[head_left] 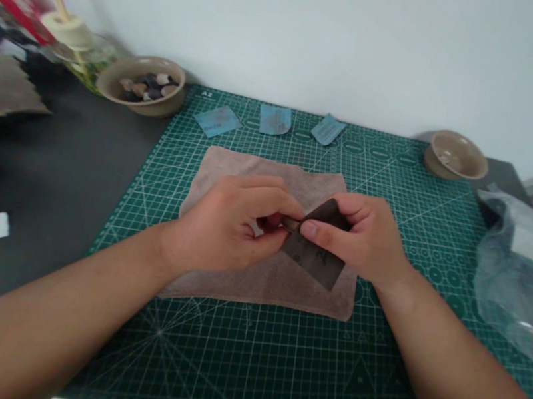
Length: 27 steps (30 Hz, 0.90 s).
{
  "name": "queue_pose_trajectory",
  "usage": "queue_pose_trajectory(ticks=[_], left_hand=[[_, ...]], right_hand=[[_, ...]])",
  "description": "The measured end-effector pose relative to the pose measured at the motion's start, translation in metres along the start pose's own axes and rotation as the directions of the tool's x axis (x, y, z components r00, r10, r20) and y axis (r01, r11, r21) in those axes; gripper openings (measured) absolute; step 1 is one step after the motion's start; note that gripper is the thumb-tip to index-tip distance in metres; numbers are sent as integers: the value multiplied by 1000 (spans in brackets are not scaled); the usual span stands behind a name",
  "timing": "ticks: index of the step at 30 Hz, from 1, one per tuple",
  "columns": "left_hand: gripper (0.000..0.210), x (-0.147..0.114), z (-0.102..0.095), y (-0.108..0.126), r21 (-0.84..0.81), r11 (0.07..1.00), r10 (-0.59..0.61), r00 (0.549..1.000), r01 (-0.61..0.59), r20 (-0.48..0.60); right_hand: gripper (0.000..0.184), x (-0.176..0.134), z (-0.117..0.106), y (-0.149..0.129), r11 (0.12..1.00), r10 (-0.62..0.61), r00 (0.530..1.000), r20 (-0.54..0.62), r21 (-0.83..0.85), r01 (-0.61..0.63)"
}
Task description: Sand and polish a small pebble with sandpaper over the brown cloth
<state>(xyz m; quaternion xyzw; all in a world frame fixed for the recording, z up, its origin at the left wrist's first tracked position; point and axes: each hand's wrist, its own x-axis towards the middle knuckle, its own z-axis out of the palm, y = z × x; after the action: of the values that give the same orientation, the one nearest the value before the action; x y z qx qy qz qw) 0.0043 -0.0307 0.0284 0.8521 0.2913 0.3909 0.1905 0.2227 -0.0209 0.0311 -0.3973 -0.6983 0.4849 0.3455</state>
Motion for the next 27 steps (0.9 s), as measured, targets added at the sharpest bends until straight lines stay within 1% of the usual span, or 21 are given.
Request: queue_pose_trajectory(ticks=[4, 6, 9, 11, 14, 16, 18, 20, 23, 27], left_hand=[[24, 1, -1, -2, -55, 998, 1, 999, -3, -44], [24, 2, -2, -5, -145, 989, 11, 998, -20, -64], [20, 2, -3, -8, -281, 959, 25, 998, -42, -65], [17, 2, -2, -8, -323, 946, -7, 998, -15, -66], [17, -1, -1, -7, -365, 927, -115, 991, 82, -69], [17, -2, 1, -5, -330, 937, -139, 988, 112, -60], [15, -1, 2, -4, -257, 963, -97, 995, 84, -37], [13, 1, 2, -2, -190, 981, -41, 999, 37, -12], [13, 5, 0, 0, -105, 994, 3, 1000, -2, 5], [13, 5, 0, -2, -64, 996, 63, 998, -63, -8]], right_hand=[[24, 0, -1, 2, 999, 28, 999, -17, 19, -28], [26, 0, -2, 2, 998, 47, 999, -21, 39, -46], [26, -1, -3, 4, 994, 71, 997, -15, 87, -69], [24, -2, -4, 5, 988, 76, 997, -9, 138, -74], [18, -3, -3, 7, 960, 53, 999, -11, 275, -48], [15, -3, -2, 7, 934, 35, 999, -24, 357, -24], [16, -2, -2, 7, 923, 47, 999, -17, 384, -37], [18, -2, -2, 6, 924, 80, 997, 9, 375, -77], [19, -1, -2, 7, 933, 109, 993, 36, 341, -115], [21, -1, -2, 7, 946, 144, 985, 91, 281, -164]])
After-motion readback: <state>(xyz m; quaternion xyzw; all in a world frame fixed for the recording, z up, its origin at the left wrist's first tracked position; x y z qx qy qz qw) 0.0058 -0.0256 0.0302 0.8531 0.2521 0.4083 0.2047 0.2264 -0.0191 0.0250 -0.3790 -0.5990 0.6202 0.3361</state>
